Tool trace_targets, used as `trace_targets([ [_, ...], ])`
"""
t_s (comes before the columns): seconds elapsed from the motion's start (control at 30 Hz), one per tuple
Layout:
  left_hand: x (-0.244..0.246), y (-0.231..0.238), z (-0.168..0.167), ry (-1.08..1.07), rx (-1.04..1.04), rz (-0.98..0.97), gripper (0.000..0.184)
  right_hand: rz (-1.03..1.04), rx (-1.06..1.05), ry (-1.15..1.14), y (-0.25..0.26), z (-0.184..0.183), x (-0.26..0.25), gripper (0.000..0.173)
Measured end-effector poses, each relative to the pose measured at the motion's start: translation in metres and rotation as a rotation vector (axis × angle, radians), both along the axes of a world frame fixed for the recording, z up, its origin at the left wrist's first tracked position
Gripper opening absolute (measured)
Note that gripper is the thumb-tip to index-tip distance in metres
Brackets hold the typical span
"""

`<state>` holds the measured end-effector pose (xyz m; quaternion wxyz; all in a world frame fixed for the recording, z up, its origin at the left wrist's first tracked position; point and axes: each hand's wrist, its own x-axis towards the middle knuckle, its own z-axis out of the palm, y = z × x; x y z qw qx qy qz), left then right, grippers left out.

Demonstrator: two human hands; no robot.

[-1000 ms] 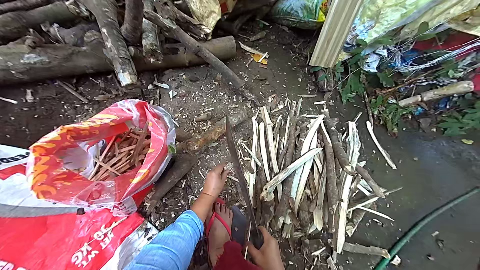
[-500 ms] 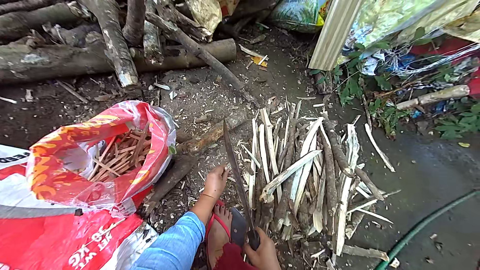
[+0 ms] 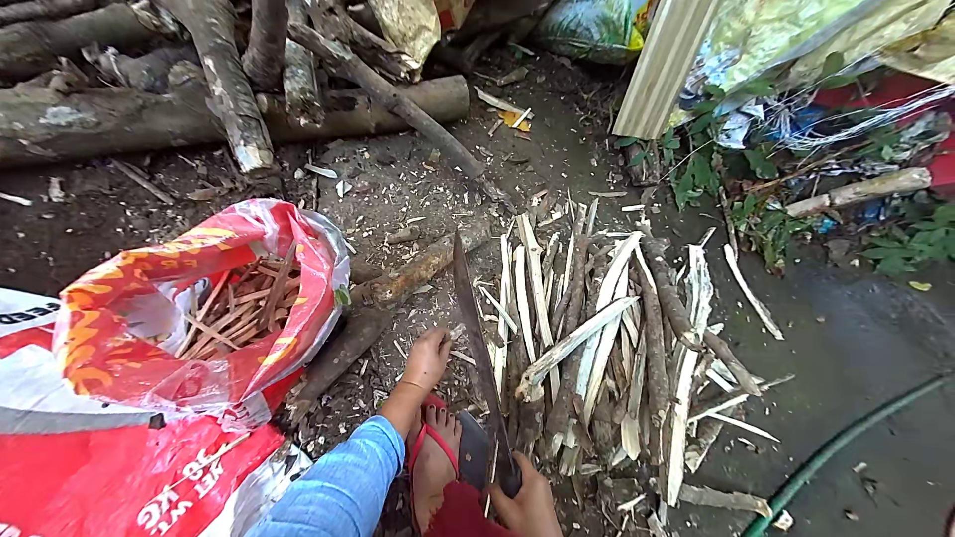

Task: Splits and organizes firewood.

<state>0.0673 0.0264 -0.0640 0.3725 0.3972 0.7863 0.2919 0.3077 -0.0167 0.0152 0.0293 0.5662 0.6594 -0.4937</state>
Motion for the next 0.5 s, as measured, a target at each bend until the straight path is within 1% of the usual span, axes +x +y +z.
trace_targets([
  [0.07,-0.008,0.003,0.003,-0.139,-0.037,0.090,0.036,-0.017,0.007,0.020,0.001,0.001,0.001,0.044],
  [0.13,-0.019,0.002,0.005,-0.277,-0.114,0.120,0.054,-0.027,0.020,0.030,-0.001,0.000,0.005,0.043],
  [0.17,-0.024,0.001,0.007,-0.291,-0.188,0.091,0.063,-0.027,0.024,0.030,-0.002,-0.001,0.007,0.042],
  [0.2,-0.030,0.001,0.010,-0.250,-0.258,0.051,0.068,-0.027,0.022,0.027,-0.002,-0.002,0.009,0.043],
  [0.23,-0.033,-0.001,0.011,-0.167,-0.302,0.008,0.066,-0.027,0.014,0.022,-0.001,-0.003,0.011,0.043],
  [0.27,-0.036,-0.003,0.011,-0.062,-0.311,-0.036,0.060,-0.028,0.007,0.015,-0.001,-0.005,0.012,0.042],
  [0.3,-0.039,-0.006,0.010,0.042,-0.294,-0.093,0.053,-0.033,-0.001,0.009,-0.001,-0.007,0.014,0.043],
  [0.37,-0.042,-0.014,0.004,0.205,-0.214,-0.321,0.045,-0.046,-0.017,0.003,-0.003,-0.011,0.018,0.044],
  [0.43,-0.046,-0.019,-0.009,0.266,-0.141,-0.620,0.044,-0.061,-0.034,-0.002,-0.003,-0.013,0.020,0.043],
  [0.5,-0.050,-0.019,-0.017,0.302,-0.121,-0.848,0.040,-0.073,-0.047,-0.008,-0.002,-0.012,0.020,0.042],
])
